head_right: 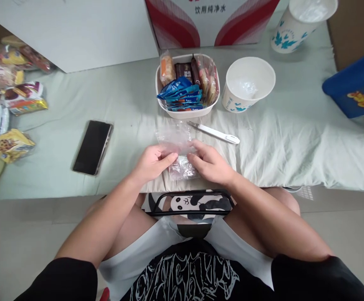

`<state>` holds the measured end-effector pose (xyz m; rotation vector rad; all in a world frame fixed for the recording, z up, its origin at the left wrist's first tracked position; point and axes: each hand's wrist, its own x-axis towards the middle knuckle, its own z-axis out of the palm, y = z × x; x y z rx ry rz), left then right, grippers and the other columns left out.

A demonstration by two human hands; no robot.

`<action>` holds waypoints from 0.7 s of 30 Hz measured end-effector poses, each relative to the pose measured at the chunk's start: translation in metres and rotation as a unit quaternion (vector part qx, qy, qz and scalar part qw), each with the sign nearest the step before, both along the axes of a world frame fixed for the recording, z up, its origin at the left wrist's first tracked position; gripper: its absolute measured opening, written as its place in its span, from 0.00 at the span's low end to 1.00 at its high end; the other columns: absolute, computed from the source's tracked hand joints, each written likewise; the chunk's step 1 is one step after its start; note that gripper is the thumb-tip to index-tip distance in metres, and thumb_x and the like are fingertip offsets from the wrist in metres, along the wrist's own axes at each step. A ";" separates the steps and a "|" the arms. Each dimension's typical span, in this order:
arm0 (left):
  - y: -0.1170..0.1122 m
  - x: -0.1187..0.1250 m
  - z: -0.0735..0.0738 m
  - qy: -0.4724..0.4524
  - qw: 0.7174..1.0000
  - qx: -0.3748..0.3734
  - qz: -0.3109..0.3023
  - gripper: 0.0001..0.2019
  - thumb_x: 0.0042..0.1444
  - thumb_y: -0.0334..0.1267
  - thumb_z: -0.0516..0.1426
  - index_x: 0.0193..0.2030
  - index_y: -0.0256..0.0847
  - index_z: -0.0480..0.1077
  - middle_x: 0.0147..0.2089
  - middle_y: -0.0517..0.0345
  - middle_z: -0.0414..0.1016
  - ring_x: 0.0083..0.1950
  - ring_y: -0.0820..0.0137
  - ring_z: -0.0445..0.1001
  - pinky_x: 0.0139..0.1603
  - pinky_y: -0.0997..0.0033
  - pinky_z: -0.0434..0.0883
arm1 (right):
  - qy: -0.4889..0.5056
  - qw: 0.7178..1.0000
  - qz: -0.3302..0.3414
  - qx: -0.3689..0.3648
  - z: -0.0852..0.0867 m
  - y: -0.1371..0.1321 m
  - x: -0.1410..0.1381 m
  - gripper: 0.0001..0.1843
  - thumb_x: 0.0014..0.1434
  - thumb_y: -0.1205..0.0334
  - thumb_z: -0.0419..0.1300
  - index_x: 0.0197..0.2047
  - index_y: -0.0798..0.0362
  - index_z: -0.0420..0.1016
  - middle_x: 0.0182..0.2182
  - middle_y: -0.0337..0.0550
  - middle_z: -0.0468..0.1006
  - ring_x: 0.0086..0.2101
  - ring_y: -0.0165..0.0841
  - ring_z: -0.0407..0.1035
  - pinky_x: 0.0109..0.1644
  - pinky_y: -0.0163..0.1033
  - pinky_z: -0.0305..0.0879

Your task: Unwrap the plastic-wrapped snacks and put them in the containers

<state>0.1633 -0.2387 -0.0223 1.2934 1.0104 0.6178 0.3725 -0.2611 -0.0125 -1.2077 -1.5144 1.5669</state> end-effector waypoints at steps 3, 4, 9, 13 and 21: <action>0.000 -0.002 0.000 -0.062 0.997 -0.022 0.035 0.15 0.59 0.50 0.65 0.46 0.43 0.73 0.22 0.67 0.68 0.22 0.75 0.67 0.22 0.73 0.66 | 0.038 0.999 -0.026 -0.028 -0.001 -0.001 -0.002 0.14 0.66 0.55 0.57 0.52 0.50 0.74 0.23 0.33 0.68 0.22 0.28 0.57 0.26 0.36 0.56; 0.001 -0.002 0.000 -0.085 0.995 -0.029 0.046 0.16 0.58 0.51 0.66 0.45 0.44 0.73 0.22 0.67 0.69 0.21 0.75 0.68 0.22 0.73 0.67 | 0.052 0.998 -0.039 -0.020 -0.002 -0.002 -0.002 0.14 0.65 0.55 0.58 0.51 0.49 0.74 0.25 0.35 0.71 0.23 0.29 0.59 0.26 0.36 0.58; 0.003 0.002 0.005 -0.136 0.987 -0.062 0.062 0.19 0.49 0.56 0.69 0.32 0.43 0.72 0.28 0.61 0.73 0.25 0.75 0.68 0.24 0.72 0.68 | 0.091 0.993 -0.077 0.007 -0.008 -0.006 0.000 0.08 0.61 0.56 0.58 0.38 0.49 0.77 0.27 0.38 0.72 0.23 0.29 0.58 0.26 0.36 0.54; 0.004 0.001 0.008 -0.127 0.989 -0.066 0.044 0.21 0.53 0.60 0.64 0.31 0.42 0.75 0.28 0.59 0.74 0.26 0.73 0.68 0.26 0.70 0.68 | 0.081 0.994 -0.071 -0.023 -0.007 -0.003 0.004 0.13 0.61 0.56 0.53 0.31 0.51 0.74 0.20 0.37 0.63 0.21 0.29 0.53 0.25 0.38 0.49; -0.001 -0.002 0.004 -0.101 0.995 0.018 0.004 0.25 0.54 0.49 0.66 0.55 0.45 0.67 0.40 0.59 0.76 0.34 0.74 0.74 0.33 0.73 0.72 | -0.009 0.997 -0.071 0.035 -0.001 -0.001 -0.003 0.20 0.59 0.52 0.65 0.48 0.47 0.63 0.30 0.35 0.66 0.24 0.29 0.59 0.25 0.36 0.59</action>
